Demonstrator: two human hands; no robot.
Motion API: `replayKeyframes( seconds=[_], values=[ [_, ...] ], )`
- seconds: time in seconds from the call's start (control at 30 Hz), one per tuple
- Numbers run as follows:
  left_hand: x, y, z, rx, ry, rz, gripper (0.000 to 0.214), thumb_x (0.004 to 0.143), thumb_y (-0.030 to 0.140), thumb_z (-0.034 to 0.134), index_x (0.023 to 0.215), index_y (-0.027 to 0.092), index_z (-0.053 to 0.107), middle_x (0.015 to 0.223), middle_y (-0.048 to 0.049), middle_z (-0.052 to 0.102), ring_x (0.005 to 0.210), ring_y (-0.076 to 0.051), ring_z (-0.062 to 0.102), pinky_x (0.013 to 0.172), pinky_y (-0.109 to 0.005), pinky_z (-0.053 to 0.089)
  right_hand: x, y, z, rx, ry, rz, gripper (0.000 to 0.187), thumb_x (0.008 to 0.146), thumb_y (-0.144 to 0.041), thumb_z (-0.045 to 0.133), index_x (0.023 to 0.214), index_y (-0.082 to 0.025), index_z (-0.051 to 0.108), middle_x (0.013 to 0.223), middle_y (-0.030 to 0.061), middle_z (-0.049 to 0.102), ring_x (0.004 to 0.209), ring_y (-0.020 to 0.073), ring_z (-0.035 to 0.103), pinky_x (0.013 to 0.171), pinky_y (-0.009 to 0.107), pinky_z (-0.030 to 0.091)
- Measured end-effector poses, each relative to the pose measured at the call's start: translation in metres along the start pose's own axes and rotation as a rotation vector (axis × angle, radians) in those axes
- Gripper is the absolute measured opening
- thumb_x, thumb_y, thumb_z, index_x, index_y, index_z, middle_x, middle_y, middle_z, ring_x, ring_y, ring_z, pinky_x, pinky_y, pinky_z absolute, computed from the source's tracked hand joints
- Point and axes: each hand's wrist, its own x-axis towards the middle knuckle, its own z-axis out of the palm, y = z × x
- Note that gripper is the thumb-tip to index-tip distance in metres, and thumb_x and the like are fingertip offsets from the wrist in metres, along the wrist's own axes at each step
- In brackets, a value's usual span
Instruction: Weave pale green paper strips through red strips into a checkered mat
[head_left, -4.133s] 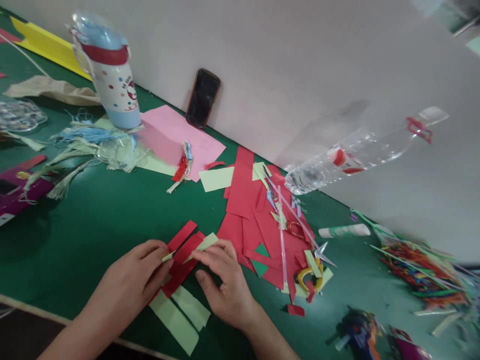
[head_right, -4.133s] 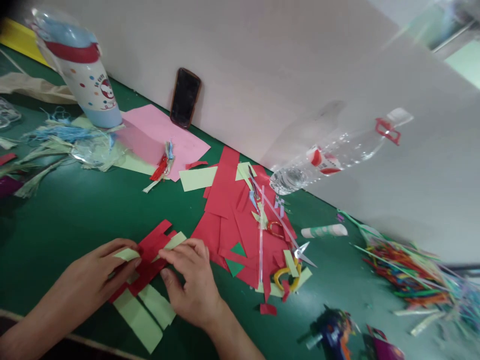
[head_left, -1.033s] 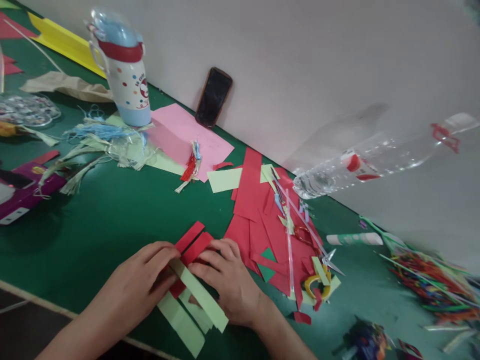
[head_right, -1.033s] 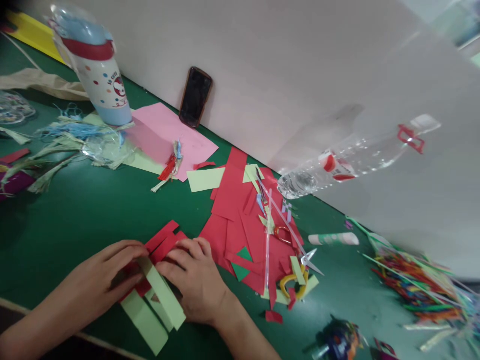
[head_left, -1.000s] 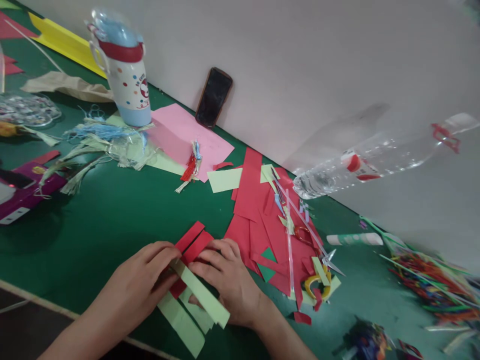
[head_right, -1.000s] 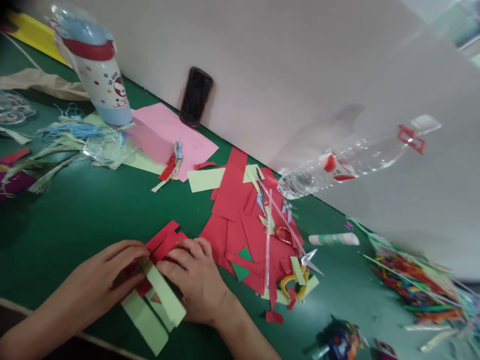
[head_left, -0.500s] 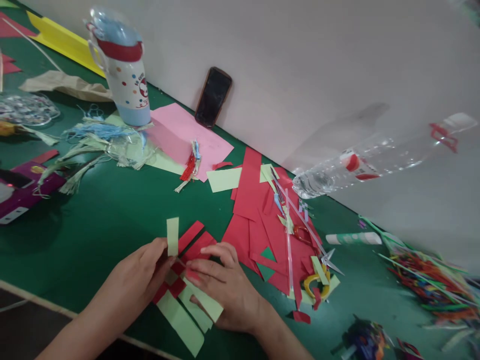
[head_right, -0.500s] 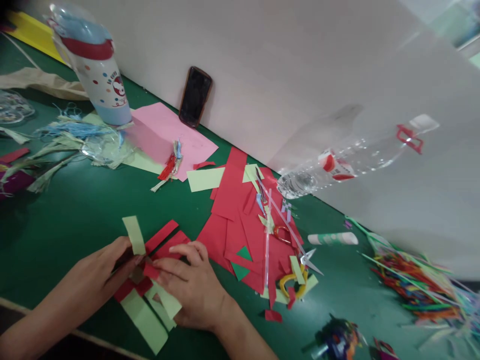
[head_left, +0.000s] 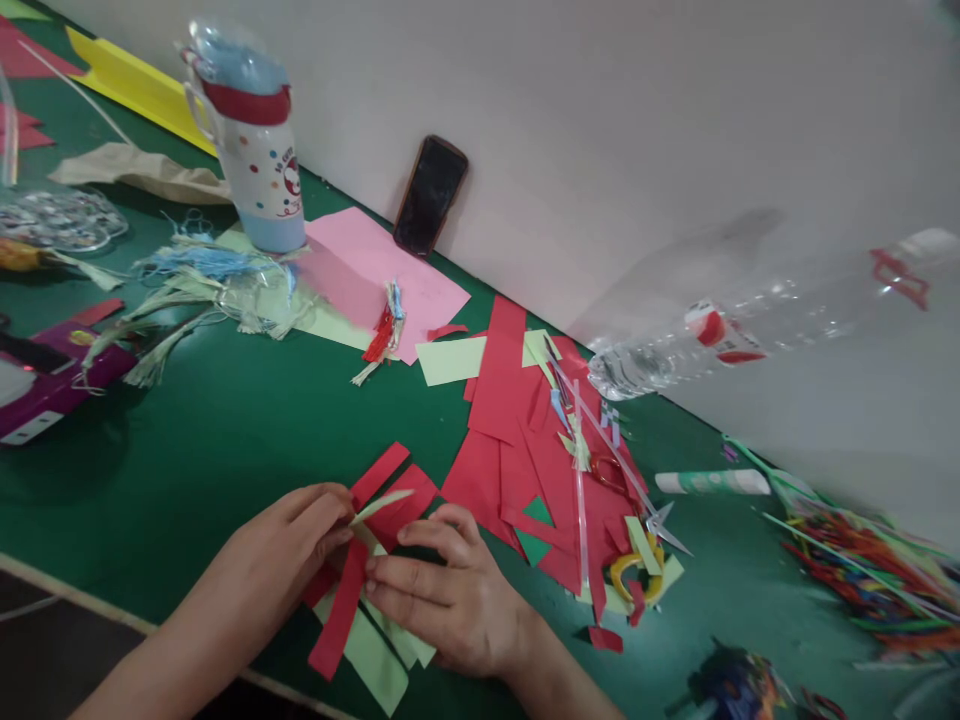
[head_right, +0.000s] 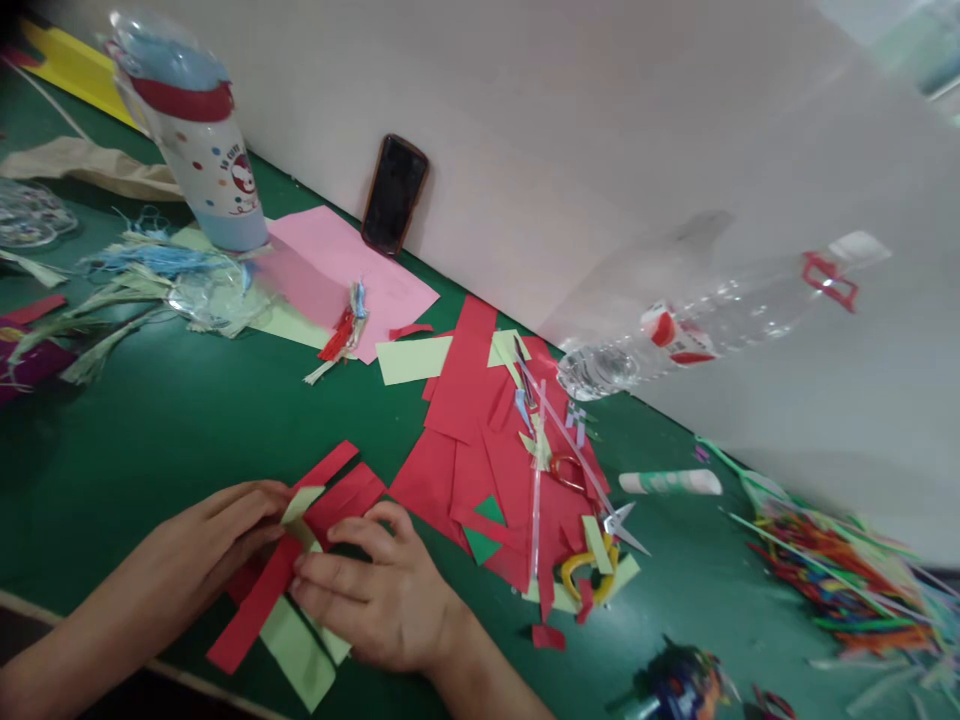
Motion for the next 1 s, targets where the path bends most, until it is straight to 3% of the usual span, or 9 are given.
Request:
replayKeyframes(
  seconds=[0.17,0.3,0.5,0.7,0.9,1.0],
  values=[
    [-0.007,-0.006,0.007,0.035,0.04,0.014,0.038,0.086,0.009,0.038,0.102,0.026,0.068,0.116,-0.0037,0.07,0.103,-0.016,0.069,0.088,-0.025,0.058,0.001,-0.003,-0.001,-0.03,0.046,0.011,0.022,0.099,-0.022,0.053,0.109,-0.029,0.071,0.131,-0.0111,0.066,0.123,0.0184,0.051,0.099,0.036,0.04],
    [-0.007,-0.003,0.004,0.11,0.076,0.053,0.031,0.092,0.015,0.041,0.104,0.024,0.069,0.115,-0.0054,0.07,0.103,-0.017,0.069,0.09,-0.026,0.057,0.001,-0.004,-0.002,0.002,0.057,0.07,0.019,0.094,-0.025,0.057,0.109,-0.028,0.069,0.127,-0.0075,0.068,0.119,0.0186,0.053,0.096,0.036,0.044],
    [-0.006,0.0,0.004,0.121,0.079,0.047,0.025,0.094,0.023,0.045,0.105,0.024,0.068,0.114,-0.0045,0.069,0.101,-0.017,0.069,0.088,-0.027,0.057,0.005,-0.006,-0.003,0.095,0.069,0.099,0.02,0.094,-0.02,0.054,0.108,-0.023,0.068,0.118,-0.0021,0.073,0.12,0.0184,0.057,0.105,0.037,0.043],
    [-0.009,-0.004,0.009,0.089,0.042,0.026,0.024,0.09,0.021,0.049,0.107,0.026,0.066,0.12,-0.0042,0.065,0.107,-0.018,0.066,0.09,-0.029,0.056,0.007,-0.01,-0.005,0.062,0.065,-0.041,0.021,0.097,-0.016,0.051,0.101,-0.019,0.071,0.108,-0.0029,0.076,0.122,0.0148,0.06,0.111,0.03,0.043],
    [-0.01,-0.002,0.008,0.069,0.007,0.022,0.03,0.091,0.014,0.044,0.108,0.027,0.065,0.122,-0.0056,0.061,0.111,-0.019,0.062,0.09,-0.031,0.055,0.006,-0.015,-0.004,-0.032,0.05,-0.138,0.025,0.095,-0.015,0.051,0.091,-0.025,0.074,0.089,-0.0063,0.078,0.124,0.0153,0.059,0.123,0.039,0.027],
    [-0.01,0.0,0.006,0.096,0.017,0.053,0.034,0.089,0.012,0.043,0.107,0.028,0.067,0.122,-0.0061,0.061,0.11,-0.02,0.063,0.087,-0.032,0.057,0.007,-0.016,-0.008,-0.09,0.023,-0.155,0.026,0.096,-0.018,0.052,0.09,-0.03,0.074,0.093,-0.0116,0.077,0.13,0.0137,0.055,0.126,0.039,0.017]
  ],
)
